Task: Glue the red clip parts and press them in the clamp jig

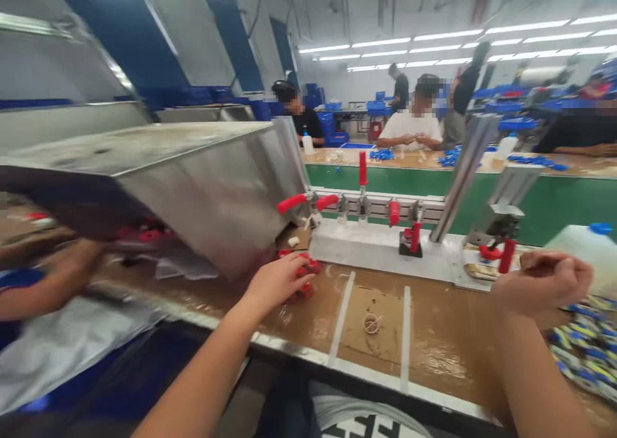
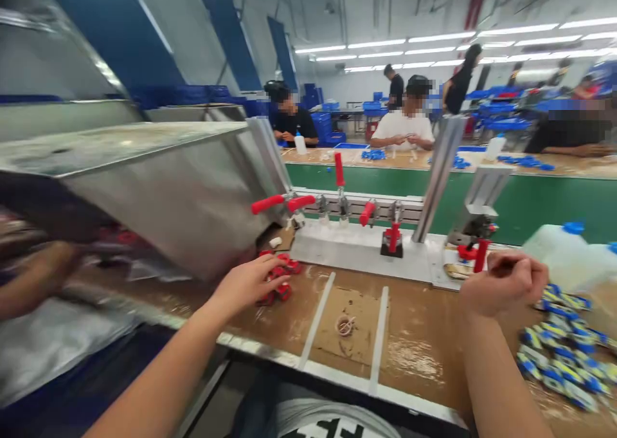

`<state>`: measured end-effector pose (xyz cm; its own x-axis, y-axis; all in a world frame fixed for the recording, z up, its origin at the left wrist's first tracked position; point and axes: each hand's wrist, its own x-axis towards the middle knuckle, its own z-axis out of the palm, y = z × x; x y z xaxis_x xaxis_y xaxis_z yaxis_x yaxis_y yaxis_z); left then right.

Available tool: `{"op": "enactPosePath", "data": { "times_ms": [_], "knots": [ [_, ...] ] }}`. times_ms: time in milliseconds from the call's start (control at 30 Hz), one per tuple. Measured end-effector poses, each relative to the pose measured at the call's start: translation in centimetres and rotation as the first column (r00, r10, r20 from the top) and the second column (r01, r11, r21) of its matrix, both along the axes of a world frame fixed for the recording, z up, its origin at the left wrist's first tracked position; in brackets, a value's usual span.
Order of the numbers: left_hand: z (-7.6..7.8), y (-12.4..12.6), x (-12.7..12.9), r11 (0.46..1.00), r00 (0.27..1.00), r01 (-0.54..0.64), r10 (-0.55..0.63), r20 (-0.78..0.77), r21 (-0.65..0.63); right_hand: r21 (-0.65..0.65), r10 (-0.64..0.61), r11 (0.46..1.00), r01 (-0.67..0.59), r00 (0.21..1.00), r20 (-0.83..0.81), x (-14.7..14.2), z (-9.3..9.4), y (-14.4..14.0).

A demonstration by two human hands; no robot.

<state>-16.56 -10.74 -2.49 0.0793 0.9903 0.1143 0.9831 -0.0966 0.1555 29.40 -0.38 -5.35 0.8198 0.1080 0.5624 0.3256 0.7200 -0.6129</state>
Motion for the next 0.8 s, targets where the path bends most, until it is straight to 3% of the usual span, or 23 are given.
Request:
{"op": "enactPosePath", "data": {
  "times_ms": [67,100,167,200,267,367,467,567,633,700,800],
  "knots": [
    [-0.6,0.1,0.0,0.995,0.998,-0.061,0.059,-0.024,-0.081,-0.038,0.205,0.979,-0.202,0.953,0.225,-4.5,-0.9,-2.1],
    [-1.0,0.2,0.0,0.991,0.996,-0.084,0.08,-0.04,-0.105,-0.155,0.357,0.934,-0.322,0.844,0.4,-6.3,-1.5,-3.0],
    [-2.0,0.0,0.3,0.985,0.992,-0.108,0.1,-0.072,-0.131,-0.423,0.602,0.796,-0.434,0.486,0.634,-8.8,-3.0,-4.4],
    [-2.5,-0.1,0.4,0.985,0.991,-0.117,0.106,-0.088,-0.131,-0.523,0.665,0.734,-0.433,0.305,0.681,-9.5,-3.8,-4.8],
    [-3.5,-0.6,0.7,0.985,0.985,-0.133,0.119,-0.124,-0.112,-0.654,0.718,0.657,-0.375,0.044,0.695,-10.3,-5.1,-5.1],
    [-4.7,-1.3,1.1,0.981,0.964,-0.183,0.166,-0.206,-0.064,-0.796,0.777,0.567,-0.212,-0.184,0.602,-10.5,-6.3,-5.1],
    [-5.6,-1.6,1.3,0.983,0.958,-0.169,0.146,-0.247,-0.075,-0.866,0.818,0.495,-0.079,-0.295,0.494,-10.7,-6.4,-5.2],
    [-6.1,-1.5,1.6,0.994,0.987,-0.056,0.041,-0.153,-0.095,-0.89,0.825,0.453,-0.054,-0.354,0.441,-10.9,-6.0,-5.3],
    [-6.3,-1.3,2.1,0.997,1.0,0.008,-0.007,0.015,-0.074,-0.898,0.821,0.433,-0.075,-0.38,0.427,-11.0,-5.7,-5.4],
    [-6.4,-0.7,3.3,0.996,0.967,0.074,-0.063,0.247,-0.039,-0.902,0.815,0.421,-0.09,-0.399,0.42,-11.1,-5.6,-5.5],
    [-6.2,1.0,6.5,0.974,0.815,0.225,-0.201,0.544,0.023,-0.896,0.799,0.43,-0.107,-0.418,0.433,-11.3,-5.9,-5.6]
  ]
}}
